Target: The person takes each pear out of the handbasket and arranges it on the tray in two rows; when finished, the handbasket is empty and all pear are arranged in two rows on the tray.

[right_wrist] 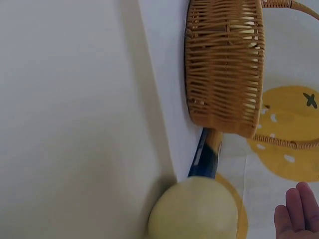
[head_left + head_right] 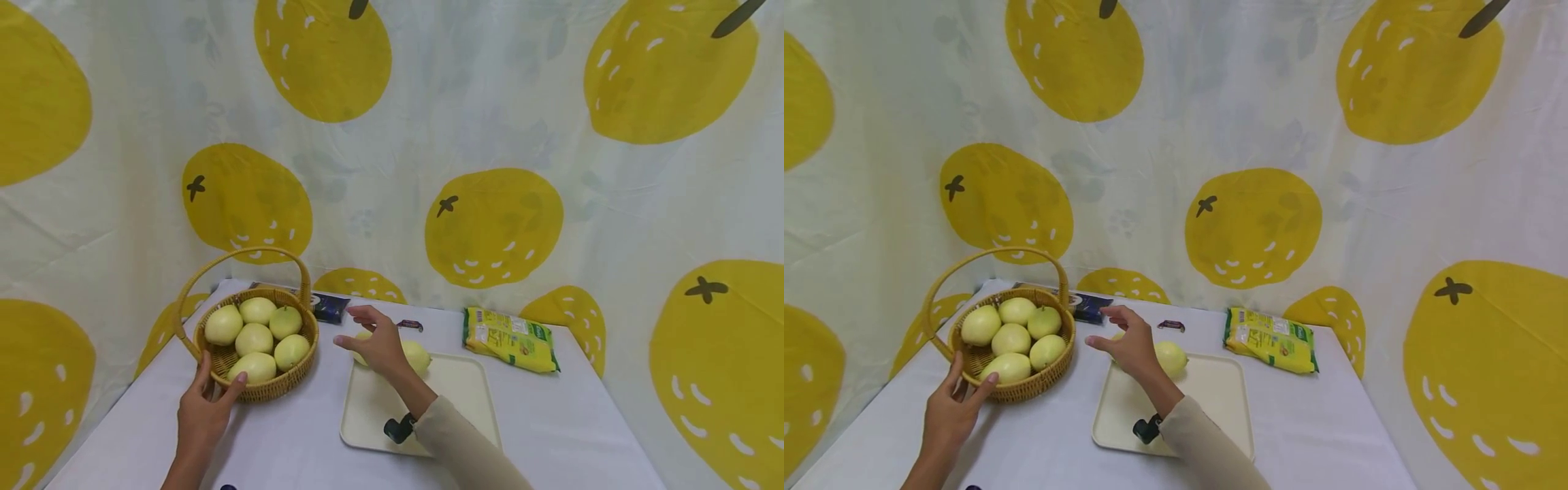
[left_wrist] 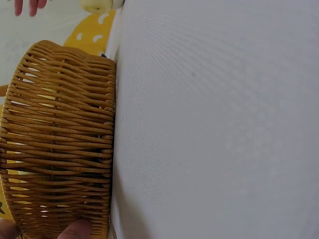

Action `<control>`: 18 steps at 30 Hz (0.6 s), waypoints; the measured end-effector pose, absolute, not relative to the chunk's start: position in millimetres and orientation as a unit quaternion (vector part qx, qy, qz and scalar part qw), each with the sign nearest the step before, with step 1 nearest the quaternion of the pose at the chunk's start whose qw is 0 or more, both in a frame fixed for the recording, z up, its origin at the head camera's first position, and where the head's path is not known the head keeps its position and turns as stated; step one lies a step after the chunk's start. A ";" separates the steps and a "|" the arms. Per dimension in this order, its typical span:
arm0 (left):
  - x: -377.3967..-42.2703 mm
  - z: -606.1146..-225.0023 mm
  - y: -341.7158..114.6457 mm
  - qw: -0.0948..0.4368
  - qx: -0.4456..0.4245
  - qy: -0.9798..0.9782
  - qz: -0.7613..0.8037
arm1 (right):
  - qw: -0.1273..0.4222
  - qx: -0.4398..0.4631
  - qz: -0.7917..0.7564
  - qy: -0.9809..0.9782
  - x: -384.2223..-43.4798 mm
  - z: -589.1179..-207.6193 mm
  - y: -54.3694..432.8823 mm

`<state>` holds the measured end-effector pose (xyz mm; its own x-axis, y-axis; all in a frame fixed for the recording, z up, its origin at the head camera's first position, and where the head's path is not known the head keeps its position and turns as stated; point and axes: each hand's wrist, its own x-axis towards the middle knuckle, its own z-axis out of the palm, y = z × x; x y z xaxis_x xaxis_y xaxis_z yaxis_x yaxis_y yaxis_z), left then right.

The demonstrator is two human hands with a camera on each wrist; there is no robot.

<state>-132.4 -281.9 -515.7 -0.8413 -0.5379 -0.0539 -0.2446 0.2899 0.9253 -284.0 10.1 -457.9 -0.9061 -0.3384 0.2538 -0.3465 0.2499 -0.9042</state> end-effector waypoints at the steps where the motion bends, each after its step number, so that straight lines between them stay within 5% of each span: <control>1: -132.1 -515.2 -281.6 0.136 0.247 -0.792 -0.542 | -0.001 0.220 0.566 -0.794 -283.2 -457.9 5.7; 18: -132.3 -516.5 -280.7 0.148 0.243 -0.793 -0.539 | -0.044 0.250 0.508 -0.823 -272.9 -467.4 -58.0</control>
